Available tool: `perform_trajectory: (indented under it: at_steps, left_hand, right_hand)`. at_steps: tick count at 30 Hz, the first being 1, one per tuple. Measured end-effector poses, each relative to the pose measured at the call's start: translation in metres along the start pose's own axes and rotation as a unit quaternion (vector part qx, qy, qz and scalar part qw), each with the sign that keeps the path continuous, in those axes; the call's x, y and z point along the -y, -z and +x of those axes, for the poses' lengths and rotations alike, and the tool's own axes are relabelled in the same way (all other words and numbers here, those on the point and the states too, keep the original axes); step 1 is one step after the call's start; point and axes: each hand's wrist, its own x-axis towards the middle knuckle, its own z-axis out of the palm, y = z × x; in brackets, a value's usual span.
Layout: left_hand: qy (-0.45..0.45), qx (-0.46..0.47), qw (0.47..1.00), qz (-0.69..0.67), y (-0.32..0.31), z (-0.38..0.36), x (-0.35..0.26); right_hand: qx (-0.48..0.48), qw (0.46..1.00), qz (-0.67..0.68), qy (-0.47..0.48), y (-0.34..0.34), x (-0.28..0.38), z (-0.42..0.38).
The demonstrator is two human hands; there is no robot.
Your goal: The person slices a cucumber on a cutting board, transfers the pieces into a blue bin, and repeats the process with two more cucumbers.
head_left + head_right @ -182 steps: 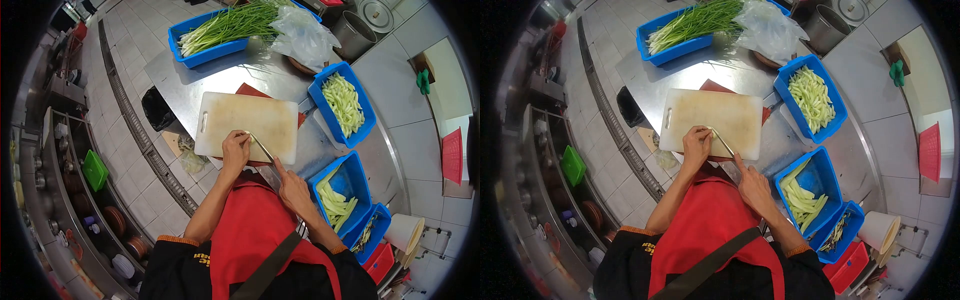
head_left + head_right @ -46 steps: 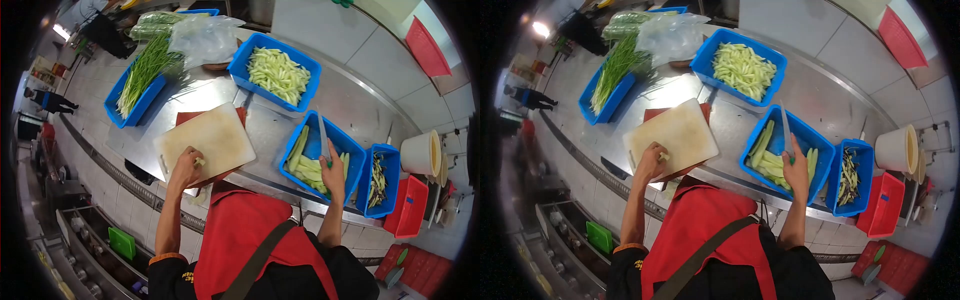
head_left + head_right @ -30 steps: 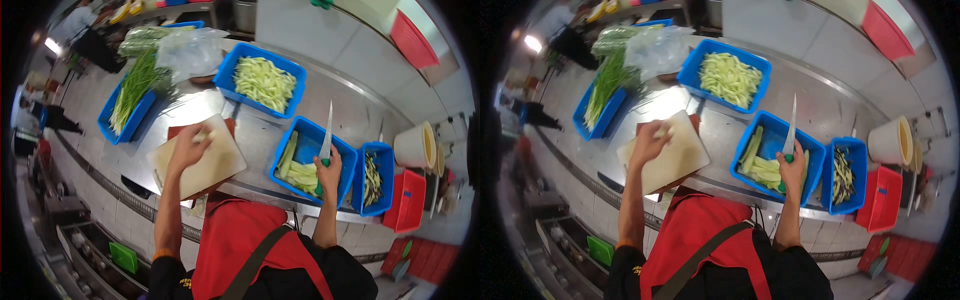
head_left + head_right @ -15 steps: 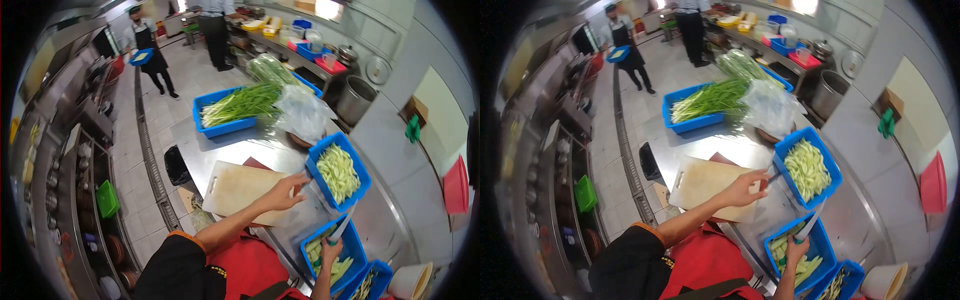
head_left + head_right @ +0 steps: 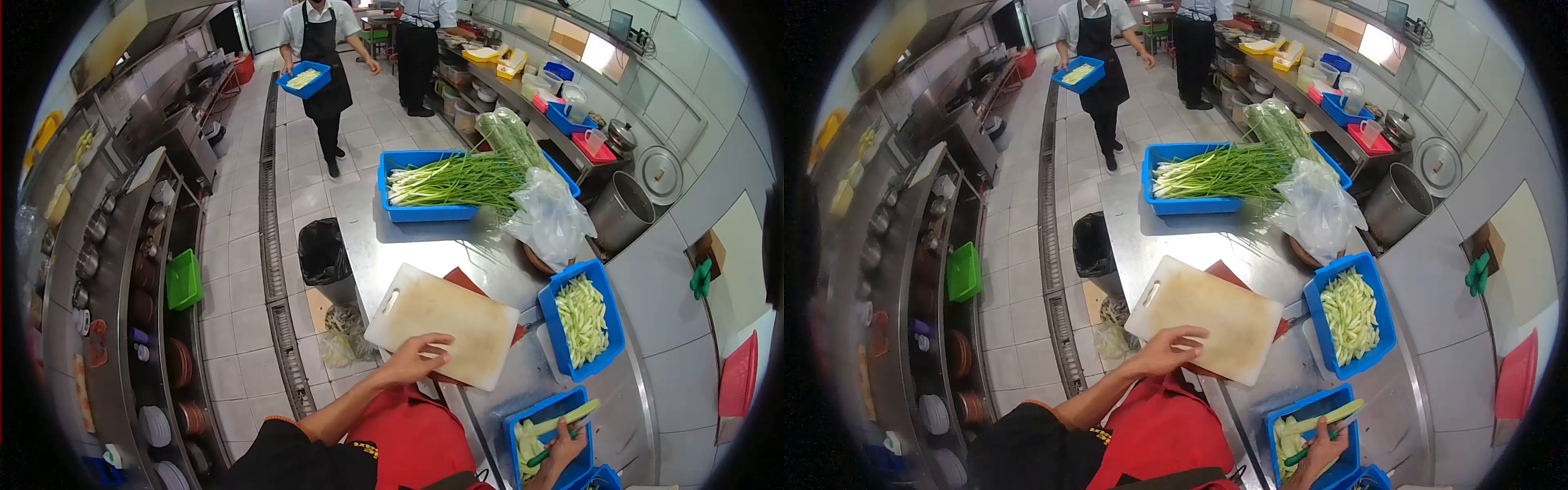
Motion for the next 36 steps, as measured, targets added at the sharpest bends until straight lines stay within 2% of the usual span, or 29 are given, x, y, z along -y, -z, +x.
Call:
perform_trajectory:
  at_steps: [1, 3, 4, 5, 6, 7, 9, 10, 12, 13, 15, 16, 17, 19, 20, 21, 22, 23, 24, 25, 26, 27, 29, 30, 31, 33, 34, 35, 36]
  left_hand:
    - [0.003, 0.002, 1.0, -0.002, -0.01, 0.0, 0.002]
    - [-0.031, 0.11, 0.99, -0.084, -0.033, 0.002, 0.002]
    - [-0.029, 0.112, 0.99, -0.083, -0.049, 0.003, -0.002]
    - [-0.077, 0.113, 0.988, -0.077, -0.066, 0.002, -0.01]
    - [-0.128, 0.115, 0.983, -0.071, -0.078, 0.0, -0.016]
    - [-0.129, 0.117, 0.982, -0.069, -0.08, 0.002, -0.023]
    - [-0.172, 0.124, 0.975, 0.069, -0.079, 0.012, -0.038]
    - [-0.175, 0.126, 0.974, 0.07, -0.075, 0.014, -0.042]
    - [-0.046, 0.104, 0.994, 0.001, -0.059, 0.016, -0.045]
    - [-0.049, 0.106, 0.993, 0.004, -0.047, 0.021, -0.04]
    - [-0.201, 0.026, 0.962, 0.183, -0.02, 0.034, -0.01]
    - [-0.186, 0.015, 0.96, 0.208, -0.005, 0.039, -0.003]
    - [-0.169, 0.01, 0.958, 0.232, 0.013, 0.046, 0.007]
    - [-0.252, -0.044, 0.883, 0.394, 0.046, 0.072, 0.071]
    - [-0.234, -0.046, 0.882, 0.405, 0.055, 0.069, 0.077]
    - [-0.219, -0.05, 0.88, 0.418, 0.063, 0.068, 0.077]
    - [-0.19, -0.063, 0.902, 0.382, 0.068, 0.066, 0.076]
    - [-0.153, -0.076, 0.922, 0.347, 0.067, 0.06, 0.071]
    - [-0.159, -0.121, 0.927, 0.318, 0.061, 0.057, 0.067]
    - [-0.167, -0.17, 0.927, 0.289, 0.056, 0.059, 0.065]
    - [-0.207, -0.216, 0.892, 0.339, 0.052, 0.061, 0.069]
    - [-0.206, -0.205, 0.895, 0.339, 0.046, 0.06, 0.064]
    - [-0.166, -0.26, 0.904, 0.295, 0.032, 0.054, 0.057]
    - [-0.126, -0.269, 0.911, 0.286, 0.024, 0.053, 0.056]
    - [-0.124, -0.266, 0.912, 0.286, 0.018, 0.051, 0.054]
    - [-0.125, -0.287, 0.911, 0.268, 0.012, 0.048, 0.051]
    - [-0.122, -0.303, 0.905, 0.273, 0.009, 0.049, 0.046]
    - [-0.12, -0.332, 0.927, 0.127, 0.008, 0.051, 0.04]
    - [-0.123, -0.361, 0.924, -0.021, 0.016, 0.048, 0.035]
  right_hand:
    - [-0.001, 1.0, -0.003, -0.002, -0.006, 0.016, -0.006]
    - [0.004, 0.997, -0.014, 0.077, -0.029, 0.048, -0.016]
    - [0.008, 0.998, -0.002, 0.068, -0.049, 0.064, -0.023]
    - [0.012, 0.998, 0.01, 0.059, -0.067, 0.077, -0.029]
    - [0.057, 0.995, 0.035, 0.069, -0.081, 0.076, -0.028]
    - [0.09, 0.991, 0.066, 0.069, -0.1, 0.091, -0.039]
    - [0.165, 0.973, 0.147, 0.065, -0.125, 0.093, -0.045]
    - [0.162, 0.973, 0.149, 0.067, -0.134, 0.096, -0.05]
    - [0.213, 0.963, 0.157, 0.06, -0.145, 0.1, -0.053]
    - [0.211, 0.962, 0.16, 0.062, -0.146, 0.099, -0.049]
    - [0.219, 0.973, 0.021, 0.076, -0.138, 0.088, -0.044]
    - [0.223, 0.967, -0.012, 0.121, -0.136, 0.072, -0.034]
    - [0.214, 0.97, -0.019, 0.111, -0.135, 0.054, -0.027]
    - [0.234, 0.935, -0.23, 0.134, -0.117, 0.025, -0.023]
    - [0.207, 0.942, -0.238, 0.113, -0.108, 0.027, -0.031]
    - [0.23, 0.935, -0.243, 0.118, -0.108, 0.032, -0.041]
    - [0.256, 0.927, -0.246, 0.125, -0.108, 0.035, -0.048]
    - [0.236, 0.933, -0.251, 0.107, -0.103, 0.03, -0.052]
    - [0.243, 0.928, -0.262, 0.106, -0.099, 0.02, -0.055]
    - [0.254, 0.922, -0.271, 0.109, -0.097, 0.012, -0.057]
    - [0.24, 0.93, -0.245, 0.135, -0.097, 0.006, -0.063]
    - [0.232, 0.932, -0.247, 0.126, -0.097, 0.001, -0.065]
    - [0.264, 0.939, -0.215, 0.049, -0.098, -0.004, -0.065]
    - [0.273, 0.924, -0.257, 0.07, -0.097, 0.003, -0.063]
    - [0.272, 0.925, -0.259, 0.067, -0.095, 0.003, -0.061]
    - [0.192, 0.948, -0.216, 0.131, -0.096, 0.002, -0.058]
    - [0.156, 0.949, -0.237, 0.137, -0.092, 0.002, -0.054]
    - [0.13, 0.947, -0.257, 0.144, -0.083, 0.001, -0.05]
    - [0.1, 0.974, -0.184, 0.091, -0.073, -0.002, -0.044]
